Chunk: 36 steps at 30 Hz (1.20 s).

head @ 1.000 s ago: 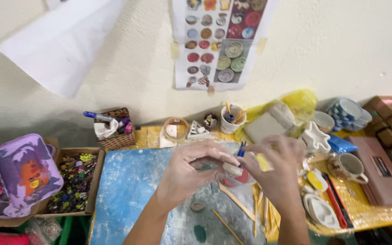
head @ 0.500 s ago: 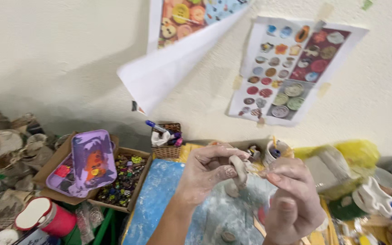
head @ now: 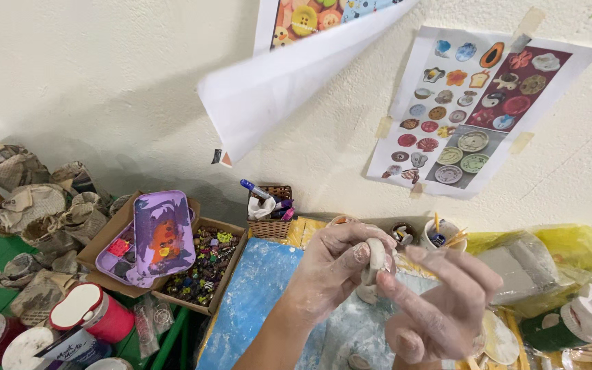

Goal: The person shapes and joins small clay pieces by hand at a workstation, using a wooden tool to refine edges and smooth surfaces.

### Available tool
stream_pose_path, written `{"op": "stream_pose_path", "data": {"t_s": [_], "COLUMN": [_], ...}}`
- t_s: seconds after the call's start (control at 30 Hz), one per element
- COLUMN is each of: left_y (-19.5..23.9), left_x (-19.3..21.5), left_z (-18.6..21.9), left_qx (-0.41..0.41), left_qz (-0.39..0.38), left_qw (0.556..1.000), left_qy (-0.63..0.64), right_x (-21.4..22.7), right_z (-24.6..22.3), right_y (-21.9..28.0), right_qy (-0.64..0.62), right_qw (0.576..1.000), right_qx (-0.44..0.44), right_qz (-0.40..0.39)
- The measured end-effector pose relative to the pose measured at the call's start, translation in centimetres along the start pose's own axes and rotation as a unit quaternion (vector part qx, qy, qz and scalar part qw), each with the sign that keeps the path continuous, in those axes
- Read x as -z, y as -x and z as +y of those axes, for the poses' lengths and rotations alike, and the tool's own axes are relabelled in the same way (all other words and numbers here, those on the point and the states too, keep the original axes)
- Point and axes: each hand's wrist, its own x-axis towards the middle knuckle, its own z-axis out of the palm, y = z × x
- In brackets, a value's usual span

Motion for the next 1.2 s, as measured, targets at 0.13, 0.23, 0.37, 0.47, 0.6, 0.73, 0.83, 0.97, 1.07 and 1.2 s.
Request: {"op": "stream_pose_path", "data": {"t_s": [0.13, 0.23, 0.37, 0.47, 0.6, 0.73, 0.83, 0.97, 1.07, 1.2], "left_y": [-0.1, -0.2, -0.2, -0.2, -0.4, -0.5, -0.3, -0.4, -0.8, -0.8], "left_x": [-0.1, -0.1, -0.2, -0.3, -0.3, -0.1, -0.3, -0.5, -0.2, -0.2], "left_z": [0.6, 0.8, 0.7, 0.7, 0.7, 0.6, 0.7, 0.7, 0.6, 0.6], "left_qx": [0.043, 0.012, -0.007, -0.002, 0.018, -0.001, 0.008, 0.023, -0.001, 0.012], "left_qz": [0.003, -0.019, -0.008, -0.019, 0.005, 0.011, 0.028, 0.013, 0.01, 0.063], "left_qw": [0.999, 0.999, 0.999, 0.999, 1.0, 1.0, 0.999, 1.0, 1.0, 0.998], "left_qy": [-0.001, -0.023, -0.036, -0.034, -0.019, -0.029, -0.032, 0.003, -0.003, -0.019], "right_x": [-0.2, -0.1, -0.3, -0.4, -0.3, -0.9, -0.5, -0.1, -0.8, -0.5], "right_z": [0.8, 1.2, 1.6, 1.3, 1.3, 1.5, 1.5, 1.2, 1.6, 3.2], "right_y": [-0.2, 0.1, 0.6, 0.4, 0.0, 0.9, 0.7, 0.0, 0.5, 0.1], "right_qy": [0.046, 0.031, 0.051, 0.048, 0.024, 0.056, 0.058, 0.061, 0.051, 0.029], "right_qw": [0.999, 0.999, 0.998, 0.999, 0.999, 0.998, 0.998, 0.997, 0.998, 0.988], "right_qx": [0.008, -0.023, 0.04, 0.016, -0.012, 0.012, 0.028, -0.016, 0.016, 0.147], "right_qz": [-0.009, -0.037, 0.01, 0.014, -0.031, 0.039, 0.023, -0.037, -0.018, 0.024]}}
